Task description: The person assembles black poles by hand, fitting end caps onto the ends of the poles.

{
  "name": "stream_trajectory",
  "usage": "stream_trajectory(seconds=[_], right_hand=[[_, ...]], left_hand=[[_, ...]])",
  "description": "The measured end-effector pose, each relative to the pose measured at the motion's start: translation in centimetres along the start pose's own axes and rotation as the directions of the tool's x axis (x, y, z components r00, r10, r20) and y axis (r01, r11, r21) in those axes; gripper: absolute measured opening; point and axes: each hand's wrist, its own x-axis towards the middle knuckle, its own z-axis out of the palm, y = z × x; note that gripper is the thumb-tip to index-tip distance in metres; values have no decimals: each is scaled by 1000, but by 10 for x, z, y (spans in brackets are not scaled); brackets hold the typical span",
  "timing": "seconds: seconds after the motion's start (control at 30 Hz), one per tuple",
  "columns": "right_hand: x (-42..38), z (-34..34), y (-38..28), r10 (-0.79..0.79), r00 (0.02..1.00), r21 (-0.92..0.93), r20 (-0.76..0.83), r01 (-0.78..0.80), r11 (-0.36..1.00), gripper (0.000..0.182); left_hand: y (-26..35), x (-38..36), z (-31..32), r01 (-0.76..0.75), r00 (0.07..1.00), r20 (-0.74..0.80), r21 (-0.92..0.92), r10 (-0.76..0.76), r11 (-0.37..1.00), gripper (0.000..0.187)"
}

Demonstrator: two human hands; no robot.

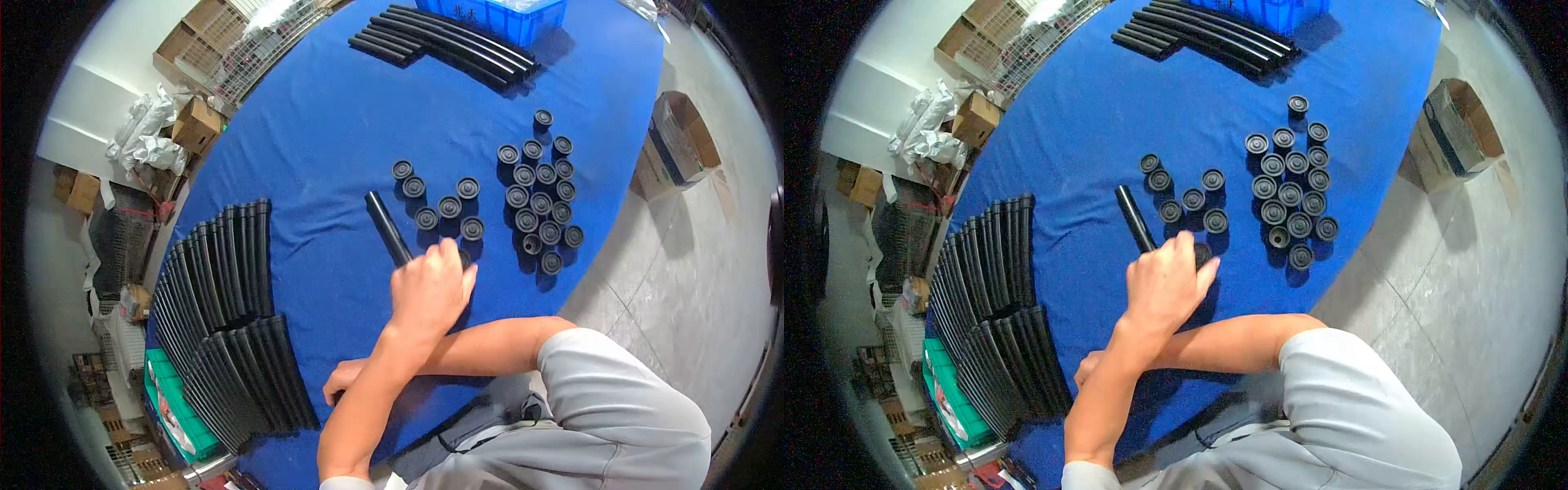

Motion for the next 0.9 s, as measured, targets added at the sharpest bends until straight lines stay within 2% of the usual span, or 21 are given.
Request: stream_trajectory(seconds=[0.03,0.07,0.1,0.2,0.23,0.27,0.3,0.37,0.4,0.53,0.63,0.73,0.77,0.83,0.87,0.9], right_hand=[[-2,5,2,-19,999,6,-37,19,1000,26],[-10,15,18,-102,984,215,-146,132,968,31],[-21,29,46,-156,950,401,-270,258,879,37],[-7,9,-5,-103,985,24,-140,107,994,45],[-6,-1,-23,124,992,56,13,-124,991,43],[-3,-6,-30,170,984,-10,59,-170,985,46],[0,1,-18,141,989,5,33,-141,990,42],[0,3,-16,152,988,22,28,-153,988,42],[-2,0,-19,144,989,10,25,-144,989,42],[-2,-1,-24,156,988,16,21,-156,988,42],[-1,1,-19,158,987,44,14,-158,986,42],[0,0,-19,183,982,56,39,-185,981,44],[0,0,-19,200,978,59,53,-203,977,45],[0,2,-11,99,995,-46,4,-99,994,47],[1,5,-7,43,999,-96,-11,-44,994,48],[-1,4,-8,33,999,-101,-16,-34,994,47]], left_hand=[[1,-10,-10,11,1000,-6,-29,-12,1000,39],[-5,-21,-17,35,996,-78,-17,-36,999,38],[-16,-32,-24,58,987,-147,-8,-59,998,38],[-82,-61,-40,207,933,-299,-7,-199,978,36],[-106,-71,-43,259,914,-319,-11,-249,966,35],[-122,-79,-49,345,904,-264,-11,-335,939,36],[-133,-87,-52,428,884,-206,-7,-420,904,37],[-147,-99,-52,460,875,-166,-9,-455,888,37],[-152,-104,-45,439,877,-193,-50,-440,897,36],[-166,-111,-18,467,872,-123,-78,-473,881,44],[-169,-113,-19,389,908,-159,-21,-387,921,55],[-145,-116,-44,553,833,13,-55,-553,832,61],[-134,-120,-54,591,799,-41,-130,-600,796,59],[-117,-142,-66,647,706,-127,-282,-696,708,57],[-118,-167,-62,563,711,-258,-349,-654,749,47],[-111,-187,-60,551,652,-354,-387,-671,739,35]])
